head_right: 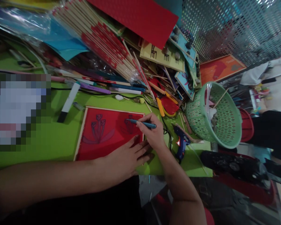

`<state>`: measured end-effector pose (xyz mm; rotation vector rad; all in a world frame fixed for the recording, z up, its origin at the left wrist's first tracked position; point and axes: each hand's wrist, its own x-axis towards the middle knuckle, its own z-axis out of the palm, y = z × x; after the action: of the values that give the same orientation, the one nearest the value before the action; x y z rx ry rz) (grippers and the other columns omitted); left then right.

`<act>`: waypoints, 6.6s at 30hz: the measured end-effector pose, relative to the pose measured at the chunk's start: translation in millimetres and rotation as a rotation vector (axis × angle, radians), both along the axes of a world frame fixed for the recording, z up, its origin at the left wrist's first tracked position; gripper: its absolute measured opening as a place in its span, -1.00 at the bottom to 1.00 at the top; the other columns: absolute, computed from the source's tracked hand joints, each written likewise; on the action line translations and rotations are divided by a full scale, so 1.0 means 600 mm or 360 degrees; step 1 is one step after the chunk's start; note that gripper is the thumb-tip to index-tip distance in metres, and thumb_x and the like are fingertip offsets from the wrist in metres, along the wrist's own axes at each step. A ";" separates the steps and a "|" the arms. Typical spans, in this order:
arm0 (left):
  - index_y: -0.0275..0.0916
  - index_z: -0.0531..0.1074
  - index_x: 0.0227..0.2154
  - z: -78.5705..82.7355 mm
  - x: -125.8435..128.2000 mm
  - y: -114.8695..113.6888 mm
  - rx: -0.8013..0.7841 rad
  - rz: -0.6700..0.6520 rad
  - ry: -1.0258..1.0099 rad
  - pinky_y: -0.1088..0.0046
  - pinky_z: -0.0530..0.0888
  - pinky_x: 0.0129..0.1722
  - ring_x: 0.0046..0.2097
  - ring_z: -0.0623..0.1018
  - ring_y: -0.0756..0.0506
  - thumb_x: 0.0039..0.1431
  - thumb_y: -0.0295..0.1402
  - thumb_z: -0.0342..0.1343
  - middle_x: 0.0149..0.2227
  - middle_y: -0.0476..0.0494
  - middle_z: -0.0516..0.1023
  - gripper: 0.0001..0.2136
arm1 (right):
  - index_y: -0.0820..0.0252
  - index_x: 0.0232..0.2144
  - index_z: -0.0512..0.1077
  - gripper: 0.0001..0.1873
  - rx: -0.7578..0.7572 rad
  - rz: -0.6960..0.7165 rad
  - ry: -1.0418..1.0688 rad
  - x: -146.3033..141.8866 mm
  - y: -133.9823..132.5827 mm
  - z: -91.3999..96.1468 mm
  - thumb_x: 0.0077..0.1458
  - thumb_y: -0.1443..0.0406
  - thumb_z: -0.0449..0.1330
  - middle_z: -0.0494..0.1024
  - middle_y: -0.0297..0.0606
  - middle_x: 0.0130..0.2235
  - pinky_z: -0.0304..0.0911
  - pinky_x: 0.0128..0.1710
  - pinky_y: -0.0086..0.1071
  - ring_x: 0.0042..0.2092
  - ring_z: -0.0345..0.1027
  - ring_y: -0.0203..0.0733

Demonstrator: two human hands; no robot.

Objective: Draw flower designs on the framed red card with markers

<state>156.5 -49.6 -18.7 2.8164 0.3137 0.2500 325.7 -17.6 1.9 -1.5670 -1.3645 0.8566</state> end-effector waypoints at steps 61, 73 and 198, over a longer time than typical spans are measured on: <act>-0.16 0.42 0.32 0.006 0.003 0.003 -0.0014 -0.0022 0.0053 -0.10 0.28 0.33 0.34 0.41 -0.34 0.33 -0.26 0.19 0.39 -0.28 0.42 -0.49 | 0.10 -0.36 0.52 -0.79 0.0006 0.0041 -0.0079 -0.004 0.000 0.005 0.12 0.15 0.42 0.57 -0.36 -0.40 0.32 -0.35 -0.35 -0.38 0.46 -0.24; -0.13 0.41 0.32 0.001 0.002 0.001 0.0038 0.0010 0.0003 -0.11 0.27 0.35 0.36 0.40 -0.34 0.33 -0.23 0.18 0.39 -0.25 0.42 -0.49 | 0.09 -0.37 0.52 -0.79 -0.0003 0.0044 -0.0042 0.002 -0.003 0.001 0.12 0.15 0.43 0.56 -0.38 -0.41 0.30 -0.35 -0.37 -0.39 0.45 -0.25; -0.16 0.31 0.40 0.000 0.000 -0.001 -0.0012 -0.0037 0.0091 -0.12 0.25 0.40 0.46 0.30 -0.33 0.33 -0.18 0.22 0.50 -0.31 0.21 -0.38 | 0.09 -0.49 0.48 -0.83 0.0024 -0.0097 0.0230 0.019 -0.004 -0.001 0.02 0.24 0.40 0.48 -0.49 -0.55 0.29 -0.48 -0.39 -0.52 0.29 -0.33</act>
<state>156.2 -50.2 -19.0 2.8217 0.2938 0.1632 337.1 -19.8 1.5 -1.4975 -1.2120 0.9019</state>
